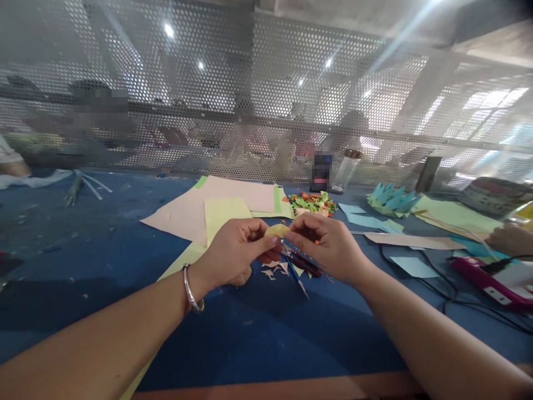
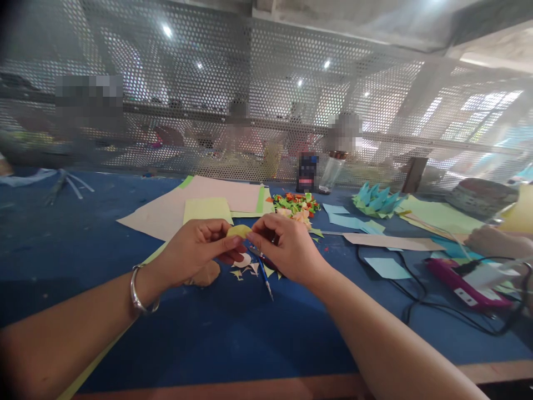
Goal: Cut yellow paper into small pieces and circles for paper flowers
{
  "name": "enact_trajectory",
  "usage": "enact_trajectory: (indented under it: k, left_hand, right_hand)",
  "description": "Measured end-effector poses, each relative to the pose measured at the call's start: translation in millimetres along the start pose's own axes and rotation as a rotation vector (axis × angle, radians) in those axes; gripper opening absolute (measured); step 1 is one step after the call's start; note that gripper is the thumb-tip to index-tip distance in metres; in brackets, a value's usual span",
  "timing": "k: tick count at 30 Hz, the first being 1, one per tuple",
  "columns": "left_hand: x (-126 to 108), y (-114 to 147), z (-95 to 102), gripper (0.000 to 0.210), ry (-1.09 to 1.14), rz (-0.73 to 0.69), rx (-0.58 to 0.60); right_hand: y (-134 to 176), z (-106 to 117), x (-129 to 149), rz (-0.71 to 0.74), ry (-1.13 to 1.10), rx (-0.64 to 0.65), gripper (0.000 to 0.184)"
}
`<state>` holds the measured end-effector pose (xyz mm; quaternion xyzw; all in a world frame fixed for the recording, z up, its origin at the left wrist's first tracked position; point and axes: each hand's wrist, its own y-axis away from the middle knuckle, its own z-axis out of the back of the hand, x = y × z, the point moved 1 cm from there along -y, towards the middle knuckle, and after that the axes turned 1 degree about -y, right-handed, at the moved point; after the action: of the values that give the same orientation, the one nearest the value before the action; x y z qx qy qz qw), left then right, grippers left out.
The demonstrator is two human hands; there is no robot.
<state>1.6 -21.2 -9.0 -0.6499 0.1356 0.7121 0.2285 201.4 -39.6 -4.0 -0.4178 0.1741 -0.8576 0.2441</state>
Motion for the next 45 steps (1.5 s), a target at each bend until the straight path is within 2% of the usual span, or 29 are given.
enact_trajectory:
  k: [13,21,27,36,42,45]
  left_hand:
    - [-3.2,0.4,2.6,0.028,-0.028,0.010,0.025]
    - [1.4,-0.8,1.4,0.020,-0.022,-0.043,0.053]
    - [1.2,-0.3,0.1,0.018,-0.015,-0.042,0.018]
    - [0.2,-0.7,0.6,0.017,-0.065,-0.036,-0.018]
    - [8.1,1.4,-6.3,0.015,-0.115,-0.129,-0.020]
    - [9.2,3.4,-9.0,0.012,-0.181,-0.159,-0.039]
  right_hand:
    - [1.3,0.7,1.6,-0.029,-0.058,0.029,0.021]
    - [2.2,-1.8,3.5,-0.008,-0.066,0.060,0.020]
    - [4.5,-3.6,3.8,-0.042,-0.068,0.077,0.018]
    - [3.3,-3.2,4.3,-0.014,-0.019,0.048,0.018]
    - [4.4,-6.7,11.2,0.028,0.054,0.031,0.005]
    - [5.0,-10.1,13.2,0.066,0.072,0.017,0.006]
